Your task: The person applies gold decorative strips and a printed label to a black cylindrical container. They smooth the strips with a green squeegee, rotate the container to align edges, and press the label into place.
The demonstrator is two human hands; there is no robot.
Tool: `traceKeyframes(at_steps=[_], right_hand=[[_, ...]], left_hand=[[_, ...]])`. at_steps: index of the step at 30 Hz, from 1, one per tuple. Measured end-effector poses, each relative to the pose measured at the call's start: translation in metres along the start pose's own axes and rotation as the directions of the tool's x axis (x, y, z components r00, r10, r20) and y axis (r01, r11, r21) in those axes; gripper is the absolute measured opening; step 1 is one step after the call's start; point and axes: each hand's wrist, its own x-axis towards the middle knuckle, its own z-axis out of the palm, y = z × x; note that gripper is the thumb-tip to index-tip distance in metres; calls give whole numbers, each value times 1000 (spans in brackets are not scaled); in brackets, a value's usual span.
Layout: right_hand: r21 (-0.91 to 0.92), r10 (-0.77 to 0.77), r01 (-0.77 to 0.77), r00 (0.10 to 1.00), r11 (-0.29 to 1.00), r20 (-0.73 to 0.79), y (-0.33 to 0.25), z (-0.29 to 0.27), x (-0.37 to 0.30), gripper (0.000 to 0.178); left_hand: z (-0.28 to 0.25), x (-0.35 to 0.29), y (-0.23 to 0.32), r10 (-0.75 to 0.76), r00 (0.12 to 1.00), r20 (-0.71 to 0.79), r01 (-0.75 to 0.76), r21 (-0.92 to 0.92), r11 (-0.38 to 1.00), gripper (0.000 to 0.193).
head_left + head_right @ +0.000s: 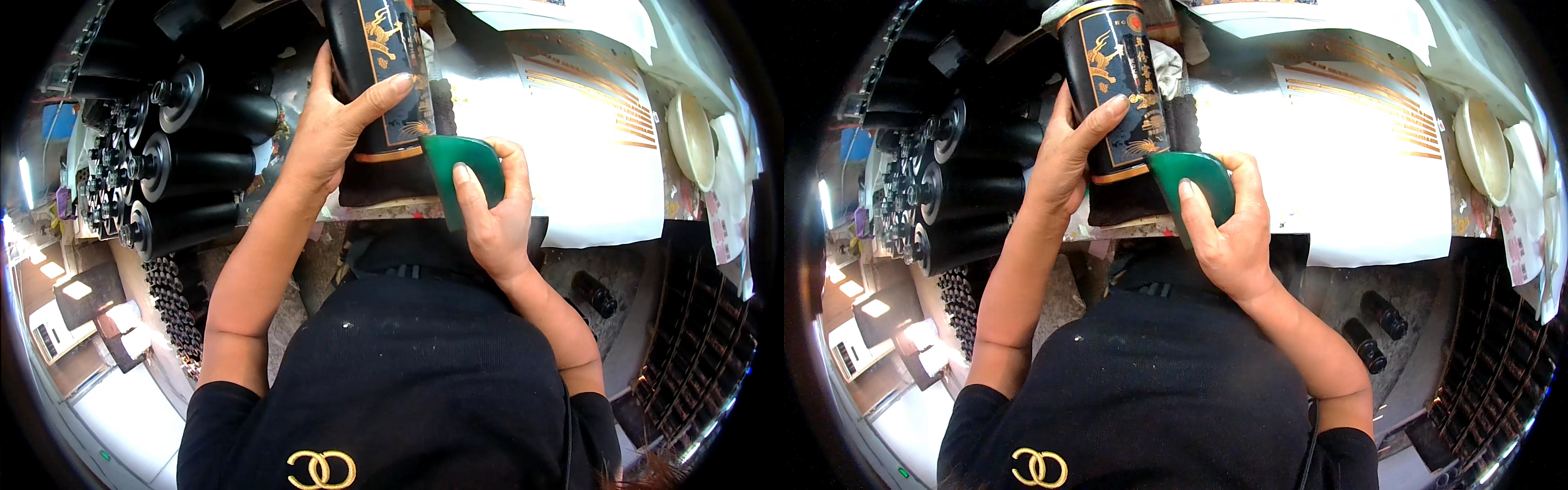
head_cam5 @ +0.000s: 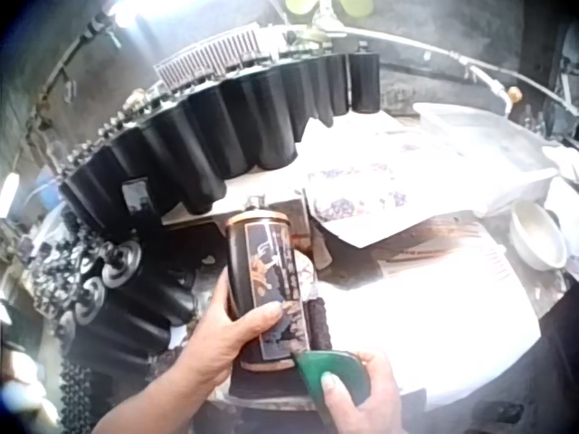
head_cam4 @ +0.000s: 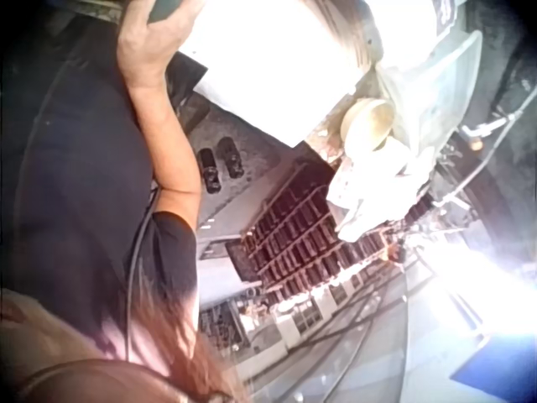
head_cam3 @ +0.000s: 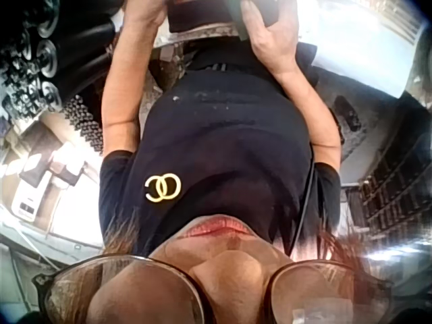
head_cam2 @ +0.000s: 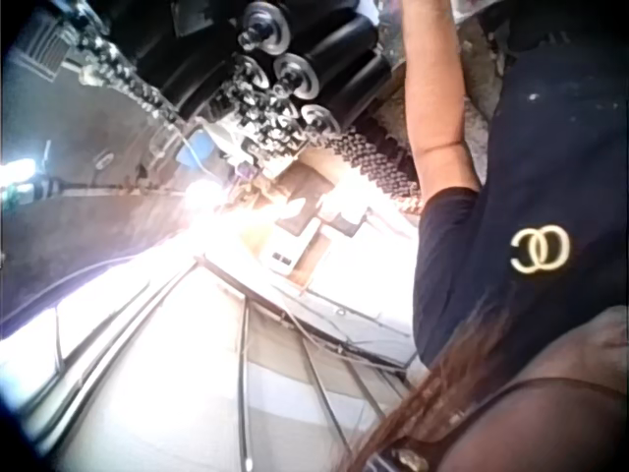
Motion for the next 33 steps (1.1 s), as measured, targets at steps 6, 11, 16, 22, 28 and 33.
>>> traceKeyframes(at_steps=[6,11,16,22,28,33], right_hand=[[-10,-12,11,1000,1000,-12,1,2,2,25],[62,37,-37,999,997,1,1,2,1,24],[15,-41,41,998,999,-45,-3,0,0,24],[-6,-14,13,999,1000,-34,-8,-3,0,23],[-17,-11,10,999,1000,-42,-7,-4,2,23],[-38,-22,21,999,999,-47,-8,-5,4,23]], left_hand=[[-22,5,5,-177,980,87,194,-255,947,82],[-15,5,6,-122,990,73,133,-157,979,77],[-20,11,4,-202,961,189,250,-279,927,67],[-6,10,6,-82,995,55,87,-83,993,78],[-25,14,5,-193,971,140,217,-183,959,76],[-7,15,3,-100,993,56,104,-66,992,67]])
